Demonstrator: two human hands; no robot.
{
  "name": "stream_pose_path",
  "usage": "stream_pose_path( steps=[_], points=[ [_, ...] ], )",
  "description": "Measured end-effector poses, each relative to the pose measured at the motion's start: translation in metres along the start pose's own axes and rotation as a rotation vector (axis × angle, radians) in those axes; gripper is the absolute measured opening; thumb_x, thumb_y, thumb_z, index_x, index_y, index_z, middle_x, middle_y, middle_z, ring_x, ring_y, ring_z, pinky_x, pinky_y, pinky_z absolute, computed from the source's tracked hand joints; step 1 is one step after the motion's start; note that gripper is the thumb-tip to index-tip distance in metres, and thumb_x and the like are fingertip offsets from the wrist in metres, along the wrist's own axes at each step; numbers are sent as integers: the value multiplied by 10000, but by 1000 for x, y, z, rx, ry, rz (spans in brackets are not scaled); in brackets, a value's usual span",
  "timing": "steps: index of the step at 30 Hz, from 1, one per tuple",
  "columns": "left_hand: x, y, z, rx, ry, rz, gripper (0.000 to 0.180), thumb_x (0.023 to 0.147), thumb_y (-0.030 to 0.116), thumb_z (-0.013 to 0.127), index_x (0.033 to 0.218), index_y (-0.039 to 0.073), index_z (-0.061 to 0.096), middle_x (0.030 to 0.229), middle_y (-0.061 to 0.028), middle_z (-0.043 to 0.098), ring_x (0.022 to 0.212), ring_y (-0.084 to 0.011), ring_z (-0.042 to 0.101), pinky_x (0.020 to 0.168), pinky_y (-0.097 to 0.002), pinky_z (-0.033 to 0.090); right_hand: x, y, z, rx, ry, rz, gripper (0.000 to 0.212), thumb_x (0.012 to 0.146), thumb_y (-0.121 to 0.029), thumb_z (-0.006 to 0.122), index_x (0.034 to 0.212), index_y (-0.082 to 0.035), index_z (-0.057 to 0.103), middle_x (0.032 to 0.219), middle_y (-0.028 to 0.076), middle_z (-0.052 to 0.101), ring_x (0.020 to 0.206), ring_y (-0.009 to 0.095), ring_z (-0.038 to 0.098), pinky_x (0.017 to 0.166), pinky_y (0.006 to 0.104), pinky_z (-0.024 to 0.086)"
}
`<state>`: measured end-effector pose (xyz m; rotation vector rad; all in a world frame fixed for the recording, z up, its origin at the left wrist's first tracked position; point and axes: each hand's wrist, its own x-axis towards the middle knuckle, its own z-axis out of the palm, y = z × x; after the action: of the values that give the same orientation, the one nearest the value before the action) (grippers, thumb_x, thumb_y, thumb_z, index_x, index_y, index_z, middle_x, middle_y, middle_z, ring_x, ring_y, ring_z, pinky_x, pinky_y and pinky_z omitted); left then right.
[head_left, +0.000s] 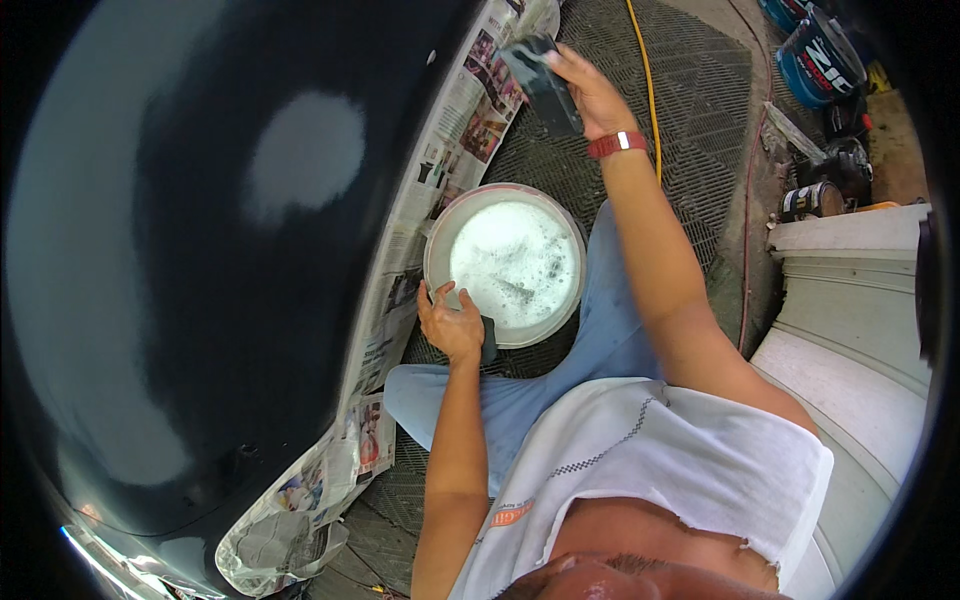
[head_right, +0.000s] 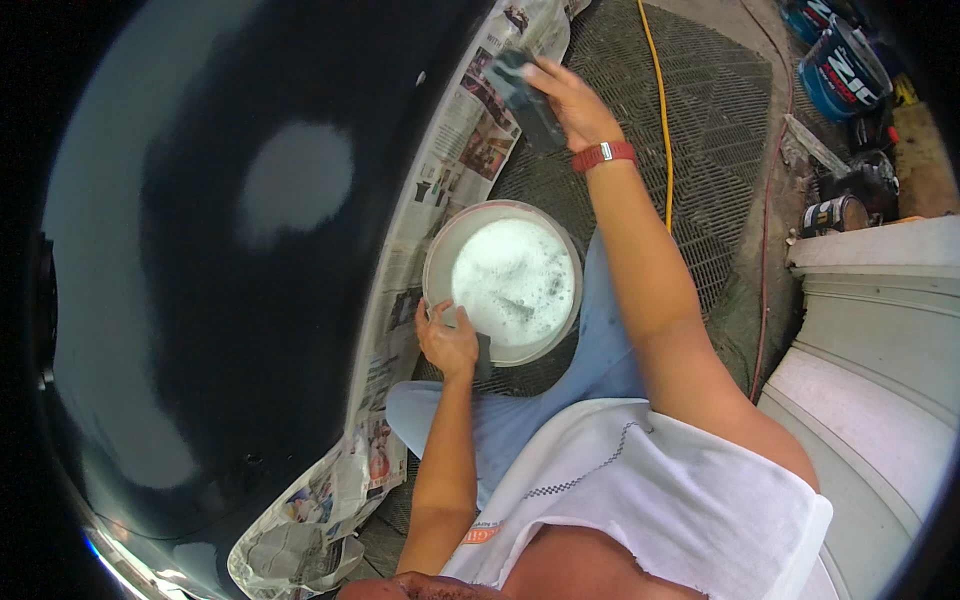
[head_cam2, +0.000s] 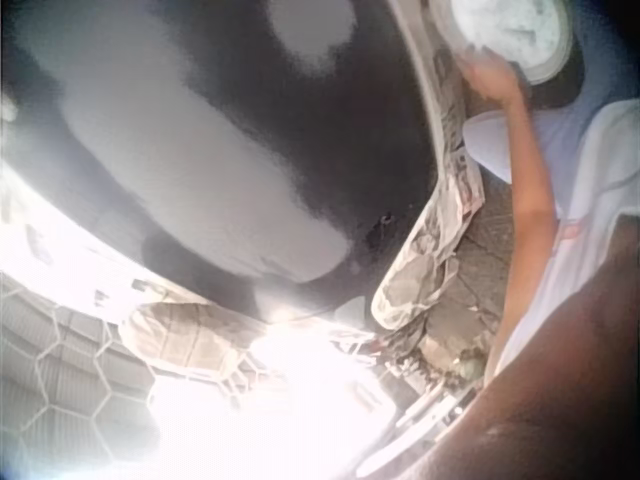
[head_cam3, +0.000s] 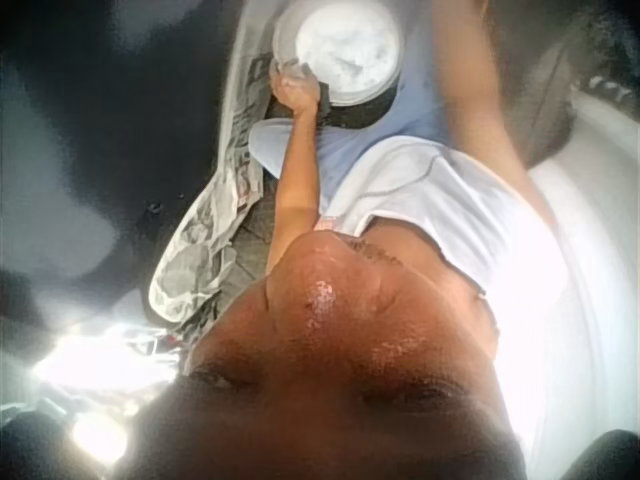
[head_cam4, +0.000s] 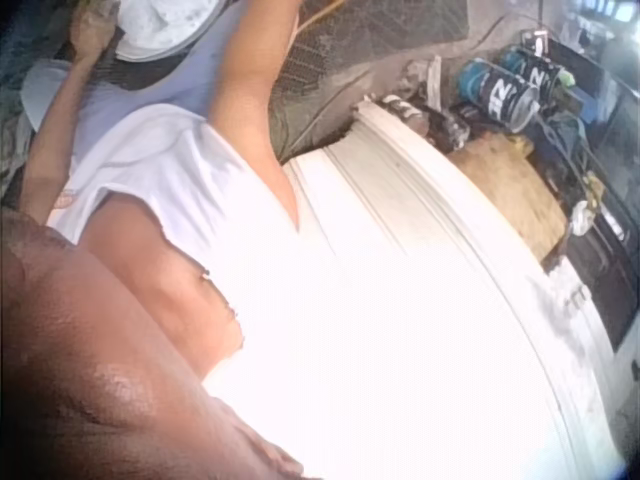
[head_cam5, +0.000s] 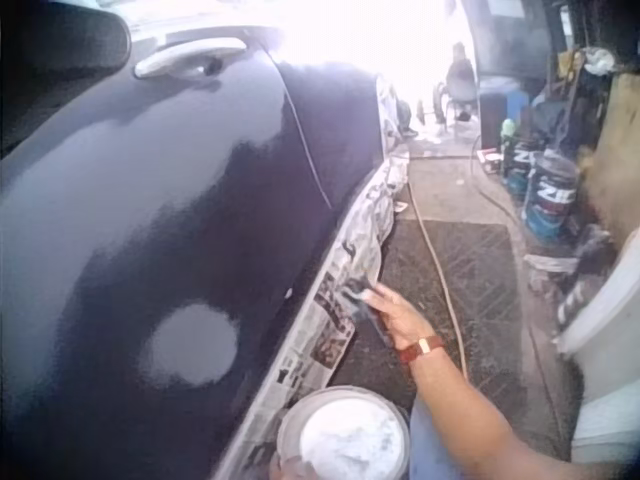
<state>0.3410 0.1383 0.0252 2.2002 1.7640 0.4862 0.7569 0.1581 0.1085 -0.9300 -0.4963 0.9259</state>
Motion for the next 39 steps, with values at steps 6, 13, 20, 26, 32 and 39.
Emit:
stream_pose_path(
  steps=[6, 13, 20, 26, 32, 39],
  points=[
    [6, 6, 10, 3, 23, 102, 281, 885, 237, 806, 1137, 111, 795, 1572, -212, 554, 1397, -422, 571, 1143, -511, 460, 34, 168, -101, -801, 671, 67, 673, 898, -325, 851, 1415, 35, 615, 1327, 237, 718, 1178, 299, 711, 1071, 425, 528],
    [4, -2, 4, 3, 12, 59, 280, 870, 187, 817, 1125, 72, 798, 1566, -251, 551, 1413, -439, 556, 1126, -546, 468, 46, 106, 104, -362, 551, -446, 507, 860, -238, 853, 1294, -58, 664, 1267, 210, 722, 1186, 351, 698, 1048, 441, 538],
    [5, 2, 6, -8, 18, 80, 268, 861, 184, 816, 1107, 77, 802, 1566, -260, 553, 1409, -446, 561, 1115, -546, 480, 59, 91, 174, -402, 717, -562, 488, 852, -204, 866, 1276, -43, 685, 1221, 205, 705, 1207, 390, 660, 1070, 455, 514],
    [5, -1, 9, -44, 50, 110, 230, 856, 178, 806, 1068, 90, 810, 1568, -256, 554, 1384, -451, 579, 1118, -525, 476, 55, 102, 188, -500, 817, -680, 470, 866, -148, 842, 1286, 10, 703, 1200, 205, 689, 1178, 401, 648, 1049, 481, 510],
    [5, 1, 6, -65, 44, 97, 229, 859, 185, 805, 1070, 94, 807, 1564, -270, 551, 1384, -457, 575, 1134, -530, 459, 51, 112, 190, -594, 818, -659, 485, 884, -168, 834, 1317, 13, 712, 1271, 235, 690, 1216, 406, 653, 1102, 474, 494],
    [7, 6, 7, -100, 29, 59, 221, 869, 193, 805, 1071, 103, 807, 1572, -273, 542, 1401, -450, 560, 1147, -526, 447, 97, 94, 156, -264, 792, -495, 526, 931, -204, 797, 1392, 21, 679, 1376, 262, 679, 1315, 385, 632, 1143, 430, 473]
  ],
)
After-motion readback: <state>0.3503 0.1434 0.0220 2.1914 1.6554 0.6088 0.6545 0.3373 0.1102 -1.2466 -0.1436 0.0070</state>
